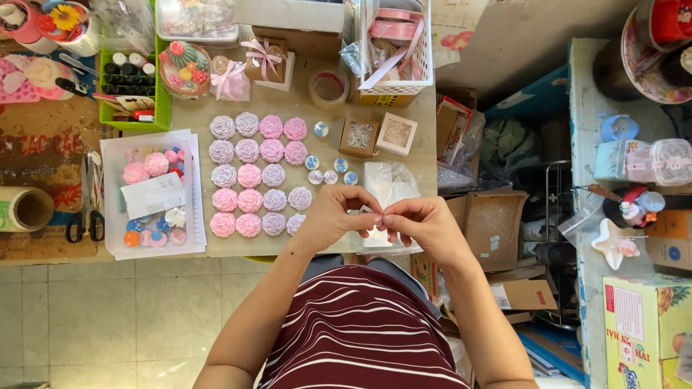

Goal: Peeling labels and applying them to small jars on a workbench.

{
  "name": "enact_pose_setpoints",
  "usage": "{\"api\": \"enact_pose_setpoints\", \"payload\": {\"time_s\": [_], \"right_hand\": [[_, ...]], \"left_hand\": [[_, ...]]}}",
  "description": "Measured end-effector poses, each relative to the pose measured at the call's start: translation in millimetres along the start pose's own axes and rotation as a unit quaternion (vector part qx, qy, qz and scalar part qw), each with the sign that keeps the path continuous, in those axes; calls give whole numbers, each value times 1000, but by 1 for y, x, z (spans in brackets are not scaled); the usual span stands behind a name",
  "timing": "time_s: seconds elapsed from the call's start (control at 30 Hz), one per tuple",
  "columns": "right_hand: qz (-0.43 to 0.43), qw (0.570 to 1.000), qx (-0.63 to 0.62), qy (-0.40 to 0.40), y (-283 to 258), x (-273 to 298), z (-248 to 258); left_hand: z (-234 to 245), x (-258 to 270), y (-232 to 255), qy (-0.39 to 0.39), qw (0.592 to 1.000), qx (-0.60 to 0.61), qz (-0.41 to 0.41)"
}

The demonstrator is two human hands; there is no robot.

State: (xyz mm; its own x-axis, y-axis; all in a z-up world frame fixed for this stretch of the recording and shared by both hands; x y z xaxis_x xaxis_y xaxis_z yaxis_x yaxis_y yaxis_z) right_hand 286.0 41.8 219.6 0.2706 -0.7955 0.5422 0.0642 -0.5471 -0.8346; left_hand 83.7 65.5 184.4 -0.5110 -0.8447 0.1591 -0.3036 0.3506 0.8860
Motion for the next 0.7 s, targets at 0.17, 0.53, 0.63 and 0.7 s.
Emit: {"api": "enact_pose_setpoints", "payload": {"time_s": [0.17,0.53,0.63,0.7], "right_hand": [[16,999,25,24,-2,4,-1],[22,999,-17,39,13,-2,3],[0,998,6,63,12,1,3],[4,998,3,59,14,2,5]], "left_hand": [[-8,2,8,18,999,-35,1],[-13,2,16,27,988,-145,-43],[-15,1,19,21,987,-154,-36],[-16,-1,17,11,986,-161,-34]]}}
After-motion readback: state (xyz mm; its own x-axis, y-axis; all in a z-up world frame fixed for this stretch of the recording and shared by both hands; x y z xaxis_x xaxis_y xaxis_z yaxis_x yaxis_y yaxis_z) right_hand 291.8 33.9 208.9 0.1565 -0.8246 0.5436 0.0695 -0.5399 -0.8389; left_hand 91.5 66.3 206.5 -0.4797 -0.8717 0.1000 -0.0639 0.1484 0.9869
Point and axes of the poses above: each hand's wrist, its own x-axis away from the middle knuckle, its own z-axis out of the back of the hand, y = z × x, the point moved 2 cm from there along -x, towards the middle knuckle, and after that the axes turned 5 degrees about -z, right-handed, at the moved point
